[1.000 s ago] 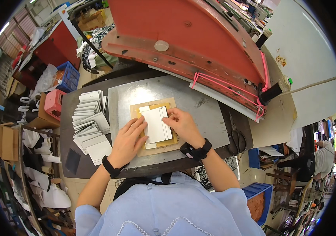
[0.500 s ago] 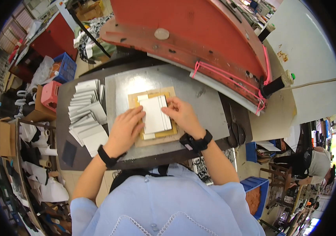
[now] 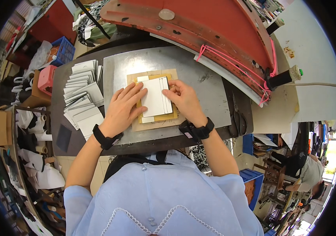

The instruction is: Assembling leather cardholder components using a jig and a pressing machine.

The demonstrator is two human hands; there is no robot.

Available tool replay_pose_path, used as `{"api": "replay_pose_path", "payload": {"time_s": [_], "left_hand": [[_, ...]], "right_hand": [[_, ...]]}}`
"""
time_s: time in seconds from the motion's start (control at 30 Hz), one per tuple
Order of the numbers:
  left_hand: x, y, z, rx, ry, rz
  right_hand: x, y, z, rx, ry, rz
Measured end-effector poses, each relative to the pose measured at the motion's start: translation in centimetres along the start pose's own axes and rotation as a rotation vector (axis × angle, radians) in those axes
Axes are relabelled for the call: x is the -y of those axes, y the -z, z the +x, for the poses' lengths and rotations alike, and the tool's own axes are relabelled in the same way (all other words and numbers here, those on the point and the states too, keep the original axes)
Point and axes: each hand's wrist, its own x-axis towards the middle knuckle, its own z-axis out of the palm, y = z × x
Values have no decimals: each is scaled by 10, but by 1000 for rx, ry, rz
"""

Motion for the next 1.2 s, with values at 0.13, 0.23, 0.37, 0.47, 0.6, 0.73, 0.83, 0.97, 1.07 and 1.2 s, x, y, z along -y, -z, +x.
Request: {"api": "replay_pose_path", "payload": {"time_s": [0.13, 0.23, 0.37, 0.47, 0.6, 0.73, 0.83, 0.97, 1.07, 1.2], "left_hand": [[0, 0, -2, 3, 9, -15], [1, -1, -2, 8, 7, -26], [4, -2, -1, 10, -6, -9], [-1, 0, 0, 1, -28, 31], [-7, -4, 0, -8, -49, 75], [-13, 4, -3, 0, -37, 134], [-15, 5, -5, 13, -12, 140], [-13, 2, -6, 9, -3, 88], [-12, 0, -8, 17, 7, 73], [-13, 1, -9, 13, 15, 49]], "right_hand": [[2, -1, -1, 2, -14, 53], [2, -1, -1, -1, -16, 50], [2, -3, -2, -20, -19, -19], [-5, -5, -1, -54, 35, -8], [-7, -3, 1, -41, 89, -81], [1, -1, -4, -48, 73, -172], [2, 4, -8, -38, 40, -254], [7, 2, -26, -44, 7, -207], [3, -3, -27, -57, 10, -140], [-3, -5, -28, -83, 14, -140]]}}
